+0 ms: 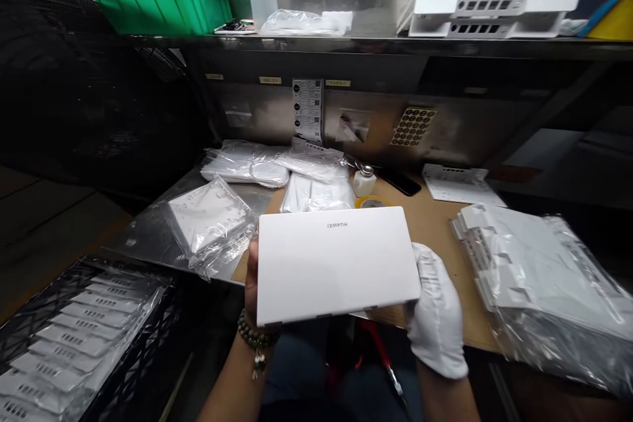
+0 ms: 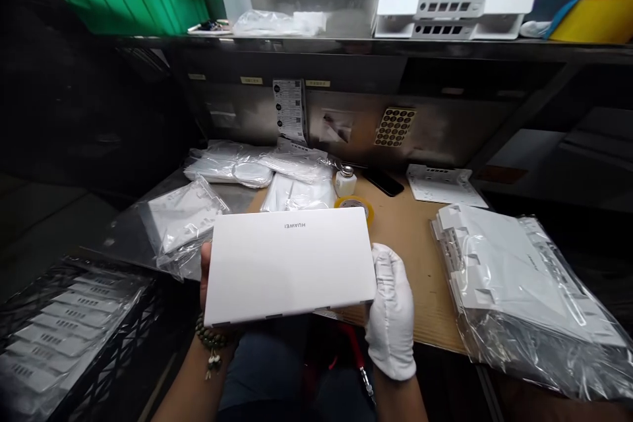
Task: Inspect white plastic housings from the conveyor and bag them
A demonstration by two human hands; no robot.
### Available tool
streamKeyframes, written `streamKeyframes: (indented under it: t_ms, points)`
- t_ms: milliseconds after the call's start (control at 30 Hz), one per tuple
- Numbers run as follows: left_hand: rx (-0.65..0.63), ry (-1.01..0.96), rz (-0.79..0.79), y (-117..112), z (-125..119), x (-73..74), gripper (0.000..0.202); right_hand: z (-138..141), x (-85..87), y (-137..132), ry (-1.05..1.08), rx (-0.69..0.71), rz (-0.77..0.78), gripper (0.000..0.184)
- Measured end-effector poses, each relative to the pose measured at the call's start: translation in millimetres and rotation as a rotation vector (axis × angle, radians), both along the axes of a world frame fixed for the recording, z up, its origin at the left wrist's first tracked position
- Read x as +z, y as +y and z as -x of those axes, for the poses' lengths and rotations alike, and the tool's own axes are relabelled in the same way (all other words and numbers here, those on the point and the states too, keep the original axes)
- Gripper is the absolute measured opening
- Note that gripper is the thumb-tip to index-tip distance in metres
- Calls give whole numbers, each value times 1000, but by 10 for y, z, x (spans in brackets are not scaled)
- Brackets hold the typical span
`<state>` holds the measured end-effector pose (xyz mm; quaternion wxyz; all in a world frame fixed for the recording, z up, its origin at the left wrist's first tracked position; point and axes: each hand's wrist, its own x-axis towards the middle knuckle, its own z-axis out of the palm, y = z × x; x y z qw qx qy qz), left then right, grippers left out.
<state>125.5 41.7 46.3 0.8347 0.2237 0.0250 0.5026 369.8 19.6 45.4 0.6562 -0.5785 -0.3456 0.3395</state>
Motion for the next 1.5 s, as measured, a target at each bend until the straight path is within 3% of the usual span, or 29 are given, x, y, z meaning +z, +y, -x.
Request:
streamKeyframes:
  t_ms: [133,433,767,1067,1300,1500]
  points:
    - [-27,21,-3,38,47,-3,52,-39,-43,-44,-23,-51,-16,37]
    - [-34,172,146,106,32,40,54,-143,-77,-67,-119,-104,24,37]
    - [6,211,205,95,-9,63,54,-145,-38,-73,-156,-142,39,39]
    - [239,310,277,150,-98,156,49,-85,-35,-137,-112,-282,-104,34]
    - [-55,326,315,154,-112,357,62,-218,59,-215,-106,-191,63,35]
    - [-88,334,299,193,-179,463,66,-269,79,-270,-58,-171,42,32]
